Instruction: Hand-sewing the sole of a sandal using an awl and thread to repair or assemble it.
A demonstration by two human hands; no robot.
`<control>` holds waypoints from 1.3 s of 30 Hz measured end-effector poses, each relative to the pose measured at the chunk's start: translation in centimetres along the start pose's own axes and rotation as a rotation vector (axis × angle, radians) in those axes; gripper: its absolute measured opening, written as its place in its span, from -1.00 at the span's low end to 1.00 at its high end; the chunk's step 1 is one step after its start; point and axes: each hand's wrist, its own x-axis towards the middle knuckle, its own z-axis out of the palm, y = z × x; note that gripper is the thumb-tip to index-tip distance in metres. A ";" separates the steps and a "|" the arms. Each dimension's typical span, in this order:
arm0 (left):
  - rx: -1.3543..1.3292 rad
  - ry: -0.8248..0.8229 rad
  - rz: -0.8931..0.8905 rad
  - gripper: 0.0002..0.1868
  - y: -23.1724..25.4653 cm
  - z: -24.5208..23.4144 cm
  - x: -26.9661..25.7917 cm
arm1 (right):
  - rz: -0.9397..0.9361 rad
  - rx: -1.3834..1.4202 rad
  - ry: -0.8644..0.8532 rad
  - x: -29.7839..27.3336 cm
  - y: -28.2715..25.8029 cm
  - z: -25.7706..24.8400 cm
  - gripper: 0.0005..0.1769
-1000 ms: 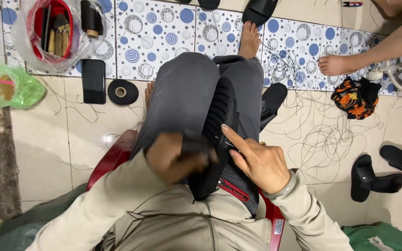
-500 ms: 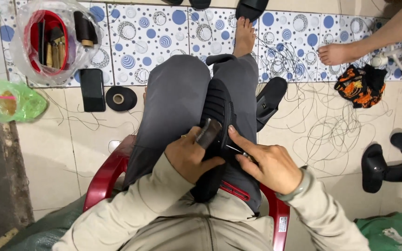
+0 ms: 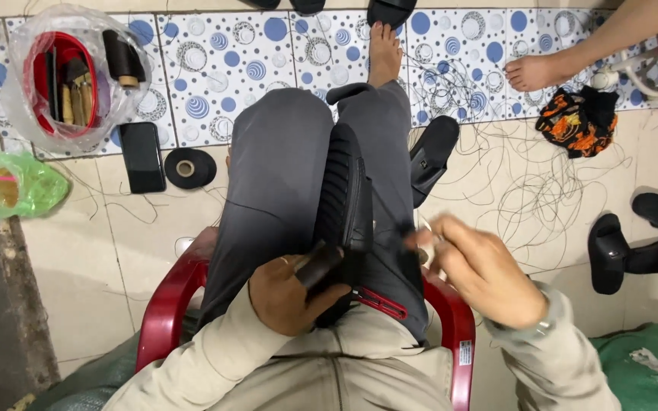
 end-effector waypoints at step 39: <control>-0.333 -0.804 -0.747 -0.74 -1.3 -6.1 3.0 | 0.332 0.349 0.897 -4.4 7.8 -6.3 -0.74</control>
